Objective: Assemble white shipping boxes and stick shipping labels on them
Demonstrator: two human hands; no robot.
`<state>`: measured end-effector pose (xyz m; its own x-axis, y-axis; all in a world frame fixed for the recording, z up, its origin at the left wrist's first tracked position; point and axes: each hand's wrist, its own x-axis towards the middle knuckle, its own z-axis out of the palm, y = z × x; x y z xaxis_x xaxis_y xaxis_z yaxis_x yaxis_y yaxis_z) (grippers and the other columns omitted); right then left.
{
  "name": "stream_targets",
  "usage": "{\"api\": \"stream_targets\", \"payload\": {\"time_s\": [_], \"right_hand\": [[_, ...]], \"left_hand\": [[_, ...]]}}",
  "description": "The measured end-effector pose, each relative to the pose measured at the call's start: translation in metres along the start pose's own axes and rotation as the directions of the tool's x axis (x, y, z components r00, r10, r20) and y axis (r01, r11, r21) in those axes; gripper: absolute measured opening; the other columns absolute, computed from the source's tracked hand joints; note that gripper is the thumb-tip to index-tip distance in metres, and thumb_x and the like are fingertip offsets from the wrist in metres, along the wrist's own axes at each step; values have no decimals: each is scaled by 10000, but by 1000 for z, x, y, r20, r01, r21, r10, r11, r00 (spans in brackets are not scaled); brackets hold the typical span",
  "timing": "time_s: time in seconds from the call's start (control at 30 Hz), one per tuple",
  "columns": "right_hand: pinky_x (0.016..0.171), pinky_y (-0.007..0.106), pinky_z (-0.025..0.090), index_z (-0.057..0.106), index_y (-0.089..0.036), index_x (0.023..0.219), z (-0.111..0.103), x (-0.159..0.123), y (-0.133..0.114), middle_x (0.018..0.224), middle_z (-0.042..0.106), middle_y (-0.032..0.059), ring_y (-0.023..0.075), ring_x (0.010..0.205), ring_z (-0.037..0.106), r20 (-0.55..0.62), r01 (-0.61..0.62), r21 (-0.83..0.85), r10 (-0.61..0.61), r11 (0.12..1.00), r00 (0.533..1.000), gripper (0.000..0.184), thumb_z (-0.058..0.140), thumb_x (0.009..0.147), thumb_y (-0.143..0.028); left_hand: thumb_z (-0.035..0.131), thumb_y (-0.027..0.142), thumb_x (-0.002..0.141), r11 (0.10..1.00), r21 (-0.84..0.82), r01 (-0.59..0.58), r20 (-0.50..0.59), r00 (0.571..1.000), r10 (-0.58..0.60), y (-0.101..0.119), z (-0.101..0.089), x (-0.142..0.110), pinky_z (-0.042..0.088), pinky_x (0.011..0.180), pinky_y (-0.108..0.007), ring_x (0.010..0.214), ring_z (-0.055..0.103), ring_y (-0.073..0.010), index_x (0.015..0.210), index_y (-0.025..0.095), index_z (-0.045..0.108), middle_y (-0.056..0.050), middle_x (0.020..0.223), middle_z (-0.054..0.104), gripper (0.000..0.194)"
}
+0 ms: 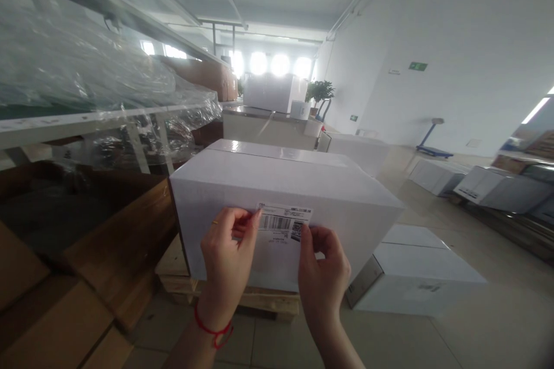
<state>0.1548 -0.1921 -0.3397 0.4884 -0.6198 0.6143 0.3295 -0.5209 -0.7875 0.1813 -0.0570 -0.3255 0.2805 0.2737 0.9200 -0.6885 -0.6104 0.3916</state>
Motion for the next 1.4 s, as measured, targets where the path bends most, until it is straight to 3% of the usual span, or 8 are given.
{"api": "stream_targets", "payload": {"time_s": [0.13, 0.27, 0.4, 0.53, 0.83, 1.0, 1.2, 1.4], "right_hand": [[627, 270, 405, 617, -213, 696, 1, 0, 0, 616, 623, -23, 147, 580, 552, 6, 1, 6, -1, 1000, 1000, 377, 595, 822, -568], [613, 262, 408, 617, -208, 701, -1, -1, 0, 602, 612, -27, 141, 564, 539, 6, 33, 33, -33, 999, 999, 363, 599, 825, -549], [594, 257, 401, 620, -204, 701, -4, 0, -1, 596, 604, -27, 138, 554, 529, 23, 60, 58, -61, 997, 998, 338, 601, 831, -516], [597, 255, 404, 627, -206, 705, -3, 2, -1, 600, 613, -26, 136, 556, 534, 20, 66, 64, -68, 996, 998, 324, 603, 842, -498], [603, 247, 407, 613, -211, 694, -3, 3, -1, 601, 615, -32, 130, 565, 541, 23, 50, 60, -52, 997, 998, 348, 614, 851, -521], [603, 253, 410, 617, -210, 701, -5, 3, -2, 603, 622, -31, 133, 563, 549, 25, 62, 45, -63, 997, 998, 345, 615, 855, -520], [600, 257, 419, 627, -209, 709, -7, 4, 0, 611, 633, -29, 133, 560, 551, 37, 82, 47, -84, 995, 996, 330, 627, 852, -507], [612, 272, 433, 642, -210, 710, -9, 5, 1, 619, 649, -21, 145, 568, 560, 55, 44, 61, -47, 997, 997, 298, 654, 810, -490]], "left_hand": [[738, 124, 827, 942, 198, -271, -36, 958, 283, 5, -8, -5, 481, 763, -283, 800, 587, -158, 1021, 131, 681, -69, 896, 629, 203], [635, 219, 918, 837, 250, -486, 143, 874, 465, 13, -3, -16, 393, 809, -356, 812, 502, -189, 1242, 233, 672, -58, 922, 558, 326], [406, 404, 1013, 796, 280, -537, 300, 836, 459, 18, 15, -17, 333, 776, -378, 817, 443, -217, 1292, 290, 662, -74, 935, 524, 395], [364, 457, 1015, 755, 324, -570, 346, 814, 466, 11, 22, -11, 296, 724, -368, 776, 405, -215, 1358, 368, 599, -64, 922, 511, 426], [480, 398, 984, 715, 499, -489, 293, 872, 392, -33, -13, -5, 301, 750, -389, 792, 420, -235, 1288, 330, 667, -86, 931, 520, 363], [547, 322, 957, 743, 490, -455, 234, 890, 391, -29, -21, -7, 326, 769, -393, 807, 448, -233, 1278, 266, 676, -94, 944, 525, 350], [570, 301, 955, 733, 339, -590, 348, 802, 485, -10, -8, -1, 356, 784, -367, 840, 475, -214, 1337, 301, 626, -79, 978, 539, 386], [649, 327, 917, 672, 335, -660, 416, 744, 523, -22, -3, -1, 365, 761, -357, 779, 480, -194, 1366, 402, 577, -42, 898, 559, 460]]}}
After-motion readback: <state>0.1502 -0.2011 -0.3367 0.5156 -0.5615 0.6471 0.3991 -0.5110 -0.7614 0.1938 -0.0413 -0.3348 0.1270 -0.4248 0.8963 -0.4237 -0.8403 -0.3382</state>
